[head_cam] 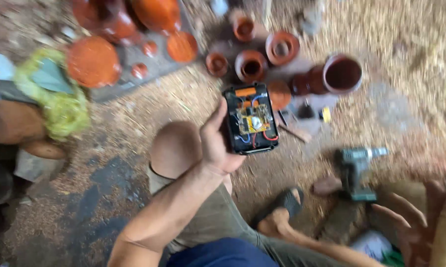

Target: The person sits on the ground repairing a cordless drill battery pack. They unscrew and open the casing with a screwdriver, test the pack on a small fan, solder wires to the battery terminals with a soldering iron, and handle the exposed battery cells and circuit board.

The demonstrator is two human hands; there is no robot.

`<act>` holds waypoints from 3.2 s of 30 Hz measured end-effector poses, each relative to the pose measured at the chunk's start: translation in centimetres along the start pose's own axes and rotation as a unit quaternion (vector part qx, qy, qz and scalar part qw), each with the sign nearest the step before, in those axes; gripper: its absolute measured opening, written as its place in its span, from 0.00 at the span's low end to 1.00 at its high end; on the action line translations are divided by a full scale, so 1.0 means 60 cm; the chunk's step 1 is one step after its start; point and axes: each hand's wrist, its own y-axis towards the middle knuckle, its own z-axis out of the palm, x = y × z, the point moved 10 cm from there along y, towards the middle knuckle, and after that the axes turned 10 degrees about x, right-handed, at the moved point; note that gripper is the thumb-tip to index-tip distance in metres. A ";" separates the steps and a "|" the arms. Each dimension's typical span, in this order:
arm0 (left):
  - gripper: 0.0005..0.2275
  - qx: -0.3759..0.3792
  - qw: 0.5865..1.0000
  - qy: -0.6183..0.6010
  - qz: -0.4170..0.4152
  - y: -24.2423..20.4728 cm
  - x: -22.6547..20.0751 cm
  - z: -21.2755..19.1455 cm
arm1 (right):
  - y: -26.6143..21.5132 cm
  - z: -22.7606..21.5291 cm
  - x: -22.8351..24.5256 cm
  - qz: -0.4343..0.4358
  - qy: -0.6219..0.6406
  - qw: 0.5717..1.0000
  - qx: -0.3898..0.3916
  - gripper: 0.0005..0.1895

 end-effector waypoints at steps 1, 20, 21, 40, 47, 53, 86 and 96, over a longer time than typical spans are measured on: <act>0.24 -0.009 1.000 -0.009 -0.009 0.000 0.013 -0.001 | -0.011 0.044 -0.019 0.011 0.014 1.000 -0.017 0.23; 0.28 0.027 0.982 0.185 0.015 -0.030 0.057 0.051 | -0.017 0.303 -0.069 -0.057 -0.102 0.990 -0.072 0.13; 0.31 0.049 0.976 0.210 0.025 -0.030 0.060 0.065 | -0.010 0.328 -0.080 -0.061 -0.095 0.992 -0.052 0.17; 0.43 0.090 0.973 0.208 -0.030 -0.059 0.089 0.093 | 0.019 0.481 -0.159 0.028 -0.033 0.999 0.010 0.34; 0.44 0.111 0.971 0.203 -0.062 -0.054 0.090 0.097 | 0.028 0.496 -0.160 0.036 -0.019 0.999 0.014 0.33; 0.46 0.111 0.975 0.169 -0.093 -0.050 0.099 0.097 | 0.030 0.503 -0.143 0.002 -0.058 0.998 0.035 0.32; 0.40 0.164 0.971 0.153 -0.076 -0.046 0.083 0.100 | 0.001 0.326 -0.016 -0.163 -0.186 0.966 -0.076 0.11; 0.40 0.159 0.973 0.137 -0.097 -0.046 0.089 0.102 | 0.013 0.351 -0.016 -0.087 -0.165 0.981 -0.058 0.28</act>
